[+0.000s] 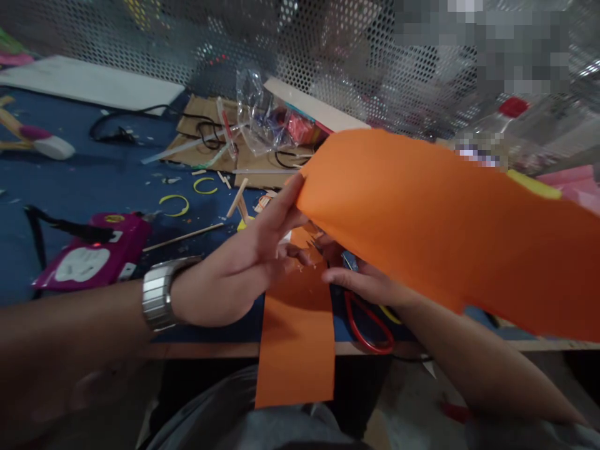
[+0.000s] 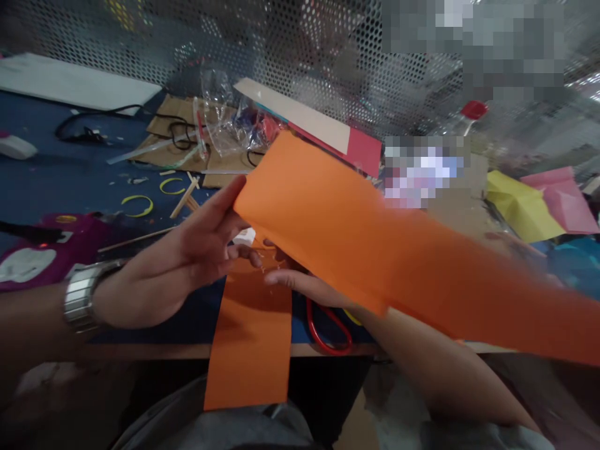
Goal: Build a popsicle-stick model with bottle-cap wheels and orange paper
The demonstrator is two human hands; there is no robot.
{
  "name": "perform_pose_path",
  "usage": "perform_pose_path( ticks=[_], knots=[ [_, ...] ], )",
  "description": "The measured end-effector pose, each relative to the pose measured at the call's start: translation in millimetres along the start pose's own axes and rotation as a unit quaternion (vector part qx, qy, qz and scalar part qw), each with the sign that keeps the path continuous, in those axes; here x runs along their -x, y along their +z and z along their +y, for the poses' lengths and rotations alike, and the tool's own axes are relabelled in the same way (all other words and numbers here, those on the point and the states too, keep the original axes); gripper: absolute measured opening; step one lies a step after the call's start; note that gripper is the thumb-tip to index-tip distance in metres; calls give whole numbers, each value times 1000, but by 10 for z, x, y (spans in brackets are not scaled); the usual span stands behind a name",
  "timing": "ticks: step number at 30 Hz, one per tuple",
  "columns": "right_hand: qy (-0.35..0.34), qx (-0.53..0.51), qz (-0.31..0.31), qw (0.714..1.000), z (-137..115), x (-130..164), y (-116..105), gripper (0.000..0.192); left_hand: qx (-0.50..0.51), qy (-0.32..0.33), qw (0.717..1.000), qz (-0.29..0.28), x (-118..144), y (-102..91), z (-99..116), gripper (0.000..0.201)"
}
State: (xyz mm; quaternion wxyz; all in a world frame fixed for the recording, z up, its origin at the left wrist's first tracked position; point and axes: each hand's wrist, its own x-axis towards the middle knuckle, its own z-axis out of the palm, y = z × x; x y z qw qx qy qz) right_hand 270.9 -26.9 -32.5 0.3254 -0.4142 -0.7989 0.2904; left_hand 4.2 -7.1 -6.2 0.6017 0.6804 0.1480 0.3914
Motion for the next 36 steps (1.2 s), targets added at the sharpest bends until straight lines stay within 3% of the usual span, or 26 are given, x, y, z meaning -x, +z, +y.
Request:
perform_pose_path(
  ticks=[5,8,14,20,23,27,30,36],
  knots=[
    [-53,-15,79,995,79,5,70,46,-204,14,976,-76,105,-29,-42,101],
    [-80,-24,117,990,96,10,65,33,-286,8,957,-51,87,-7,-64,85],
    [-120,-29,121,985,14,48,0,21,-392,-11,919,40,-16,17,4,21],
    [-153,-56,88,983,63,76,-41,24,-436,40,898,51,-6,5,69,28],
    [-168,-100,97,976,78,42,8,26,-437,63,896,43,-2,18,105,31],
    [-139,-148,90,975,-26,-37,26,33,-347,69,934,47,-21,36,141,31],
    [-126,-132,47,982,-149,-93,-31,24,-274,55,958,71,-32,42,144,29],
    [-72,-128,-36,988,-214,-136,-62,50,-225,5,964,143,-24,40,138,37]
  ],
)
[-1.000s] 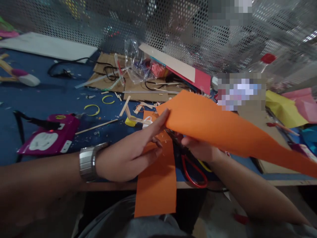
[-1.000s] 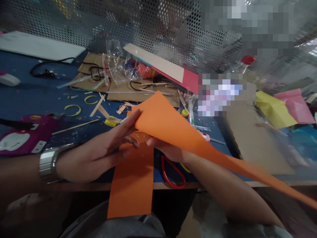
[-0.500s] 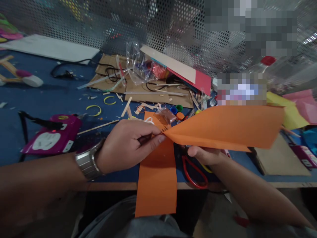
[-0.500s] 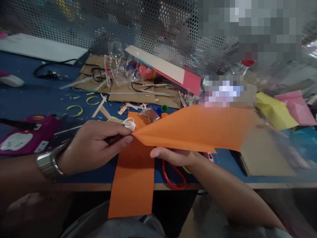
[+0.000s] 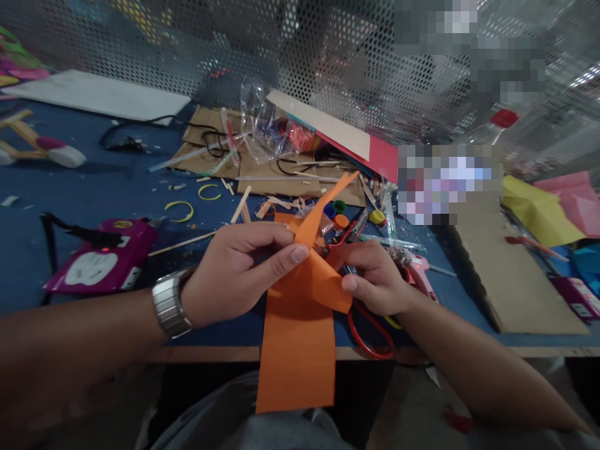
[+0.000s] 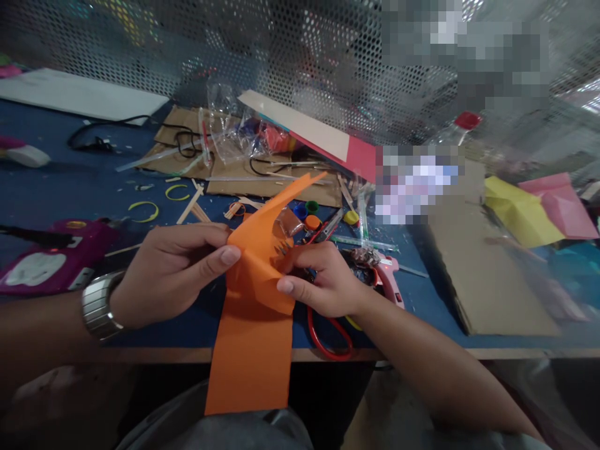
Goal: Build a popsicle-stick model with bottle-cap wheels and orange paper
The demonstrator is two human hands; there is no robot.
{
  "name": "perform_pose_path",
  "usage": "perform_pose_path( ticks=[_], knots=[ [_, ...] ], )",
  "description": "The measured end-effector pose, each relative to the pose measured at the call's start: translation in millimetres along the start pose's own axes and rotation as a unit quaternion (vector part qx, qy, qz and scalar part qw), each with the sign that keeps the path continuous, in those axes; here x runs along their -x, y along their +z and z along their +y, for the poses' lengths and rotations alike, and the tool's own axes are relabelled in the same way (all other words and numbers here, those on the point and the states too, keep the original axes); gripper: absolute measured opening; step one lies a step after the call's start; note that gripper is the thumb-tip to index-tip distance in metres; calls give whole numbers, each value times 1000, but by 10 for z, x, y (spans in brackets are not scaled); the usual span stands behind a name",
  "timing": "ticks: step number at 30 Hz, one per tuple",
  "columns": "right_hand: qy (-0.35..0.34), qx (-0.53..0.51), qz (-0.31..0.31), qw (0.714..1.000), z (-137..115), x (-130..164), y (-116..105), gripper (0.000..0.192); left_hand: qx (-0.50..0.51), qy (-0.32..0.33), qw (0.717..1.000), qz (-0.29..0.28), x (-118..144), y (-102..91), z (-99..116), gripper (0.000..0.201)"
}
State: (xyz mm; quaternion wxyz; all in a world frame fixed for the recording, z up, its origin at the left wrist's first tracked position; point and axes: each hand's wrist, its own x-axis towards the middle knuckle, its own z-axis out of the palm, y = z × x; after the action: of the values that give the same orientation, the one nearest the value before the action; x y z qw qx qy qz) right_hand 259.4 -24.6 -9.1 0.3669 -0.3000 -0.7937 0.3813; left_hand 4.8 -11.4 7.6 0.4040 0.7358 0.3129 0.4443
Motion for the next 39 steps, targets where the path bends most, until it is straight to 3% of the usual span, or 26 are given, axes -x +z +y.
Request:
perform_pose_path(
  ticks=[5,10,14,19,27,33,39],
  knots=[
    [-29,-42,28,998,120,68,16,65,83,-25,996,10,10,-19,-31,34],
    [-59,-59,88,993,145,132,62,70,182,-74,980,-42,-4,9,-60,34],
    [-80,52,49,994,55,105,106,49,196,-97,974,-64,-20,85,-65,36],
    [-64,78,86,991,-19,92,142,19,182,-116,974,-68,-10,155,-105,38],
    [-23,49,66,996,-27,108,194,13,199,-146,963,-106,-20,142,-142,54],
    [-67,91,59,992,-51,97,189,20,234,-163,954,-93,5,142,-186,56],
    [-54,87,51,993,-27,111,188,22,335,-191,922,-36,19,152,-163,29]
  ],
)
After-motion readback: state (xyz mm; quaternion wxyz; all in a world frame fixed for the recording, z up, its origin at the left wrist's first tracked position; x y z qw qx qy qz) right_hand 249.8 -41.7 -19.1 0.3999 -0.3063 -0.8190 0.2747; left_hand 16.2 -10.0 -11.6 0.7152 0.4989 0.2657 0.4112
